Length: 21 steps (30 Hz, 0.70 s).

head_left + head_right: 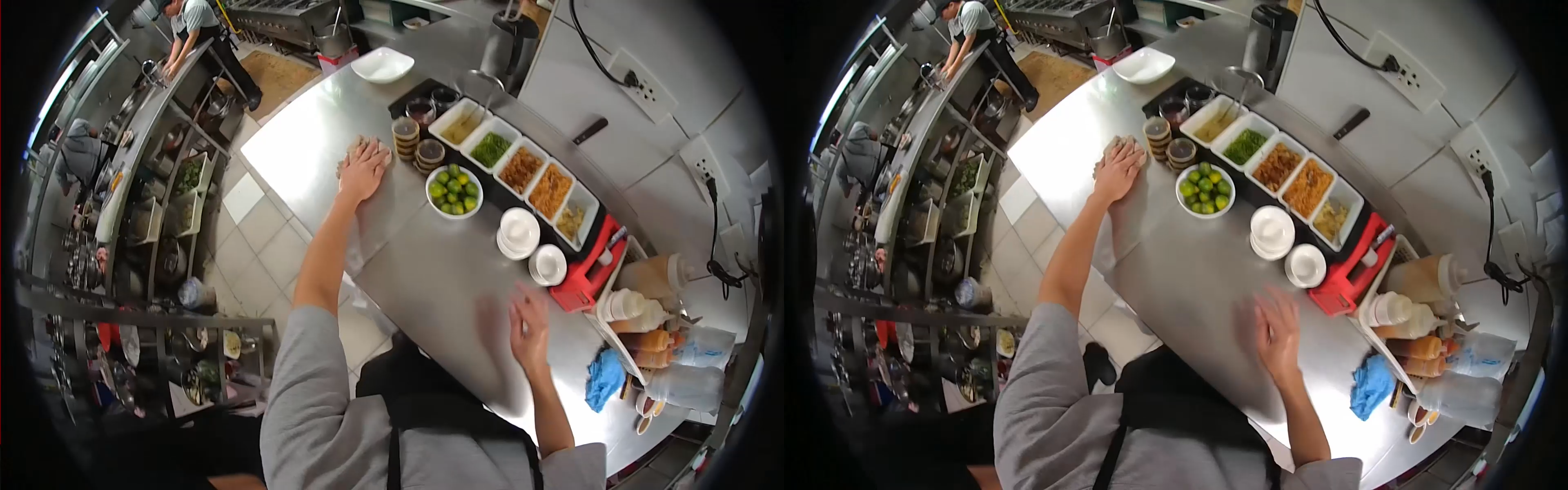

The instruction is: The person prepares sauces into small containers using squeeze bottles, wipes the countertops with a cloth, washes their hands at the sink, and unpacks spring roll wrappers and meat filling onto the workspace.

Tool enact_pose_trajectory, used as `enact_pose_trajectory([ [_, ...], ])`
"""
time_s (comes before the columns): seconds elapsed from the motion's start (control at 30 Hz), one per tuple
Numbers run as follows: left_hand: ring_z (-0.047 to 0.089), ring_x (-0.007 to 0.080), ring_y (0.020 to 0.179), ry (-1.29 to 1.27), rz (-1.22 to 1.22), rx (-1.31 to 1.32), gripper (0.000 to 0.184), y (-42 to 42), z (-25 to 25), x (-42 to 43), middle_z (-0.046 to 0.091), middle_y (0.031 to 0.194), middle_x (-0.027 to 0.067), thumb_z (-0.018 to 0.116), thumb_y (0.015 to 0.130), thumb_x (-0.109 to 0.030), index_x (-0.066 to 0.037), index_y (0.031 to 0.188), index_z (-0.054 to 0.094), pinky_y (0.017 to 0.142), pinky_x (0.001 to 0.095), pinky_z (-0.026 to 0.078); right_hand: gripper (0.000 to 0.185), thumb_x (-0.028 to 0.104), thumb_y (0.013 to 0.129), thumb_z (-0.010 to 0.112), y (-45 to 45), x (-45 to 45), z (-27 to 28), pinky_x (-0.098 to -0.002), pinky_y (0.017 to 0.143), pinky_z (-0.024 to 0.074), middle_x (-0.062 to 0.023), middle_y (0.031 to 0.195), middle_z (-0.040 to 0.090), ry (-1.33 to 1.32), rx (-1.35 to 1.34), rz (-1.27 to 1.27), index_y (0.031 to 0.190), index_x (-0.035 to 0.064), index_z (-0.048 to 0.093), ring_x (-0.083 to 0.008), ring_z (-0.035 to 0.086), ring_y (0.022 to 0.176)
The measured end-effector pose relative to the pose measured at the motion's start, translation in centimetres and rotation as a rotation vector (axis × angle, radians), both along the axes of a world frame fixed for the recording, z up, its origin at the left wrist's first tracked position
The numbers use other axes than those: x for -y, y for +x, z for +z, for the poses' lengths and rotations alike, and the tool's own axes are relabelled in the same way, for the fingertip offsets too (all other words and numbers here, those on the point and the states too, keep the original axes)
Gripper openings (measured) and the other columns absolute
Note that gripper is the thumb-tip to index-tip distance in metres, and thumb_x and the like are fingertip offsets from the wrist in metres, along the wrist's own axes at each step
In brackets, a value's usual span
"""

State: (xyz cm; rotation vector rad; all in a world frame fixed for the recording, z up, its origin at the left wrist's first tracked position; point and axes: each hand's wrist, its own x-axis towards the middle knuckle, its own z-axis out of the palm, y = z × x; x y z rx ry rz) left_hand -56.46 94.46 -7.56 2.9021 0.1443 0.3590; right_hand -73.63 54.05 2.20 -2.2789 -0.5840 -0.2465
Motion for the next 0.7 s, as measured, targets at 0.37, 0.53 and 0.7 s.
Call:
enact_pose_trajectory([
  [0.37, 0.025, 0.0225, 0.130, 0.011, -0.111, 0.028, 0.038, 14.6, 0.4, -11.2, 0.031, 0.140, 0.0003, 0.038, 0.087, -0.033, -0.032, 0.123, 0.048, 0.103, 0.0514, 0.020, 0.032, 0.019, 0.084, 0.052, 33.6, -27.3, 7.7, -0.0338, 0.084, 0.0406, -0.0155, 0.110, 0.055, -0.014, 0.053, 0.152, 0.112, 0.0029, 0.054, -0.0310, 0.052, 0.096],
  [0.53, 0.025, 0.0231, 0.130, -0.082, 0.001, 0.010, 0.038, 21.2, -0.4, -17.6, 0.030, 0.140, 0.0034, 0.039, 0.086, -0.033, -0.031, 0.123, 0.049, 0.104, 0.0489, 0.018, 0.041, 0.024, 0.081, 0.054, 48.7, -36.6, -0.8, -0.0375, 0.066, 0.0523, -0.0216, 0.109, 0.054, -0.144, -0.324, -0.294, 0.110, -0.0050, 0.050, -0.0325, 0.056, 0.096],
  [0.7, 0.035, 0.0261, 0.123, -0.133, 0.203, 0.168, 0.036, 26.3, -1.1, -22.5, 0.041, 0.131, 0.0093, 0.043, 0.084, -0.029, -0.022, 0.119, 0.052, 0.101, 0.0489, 0.023, 0.029, 0.000, 0.074, 0.042, 56.4, -38.9, -8.0, -0.0370, 0.043, 0.0543, -0.0218, 0.096, 0.057, 0.232, -0.616, -0.345, 0.100, -0.0095, 0.052, -0.0291, 0.063, 0.061],
])
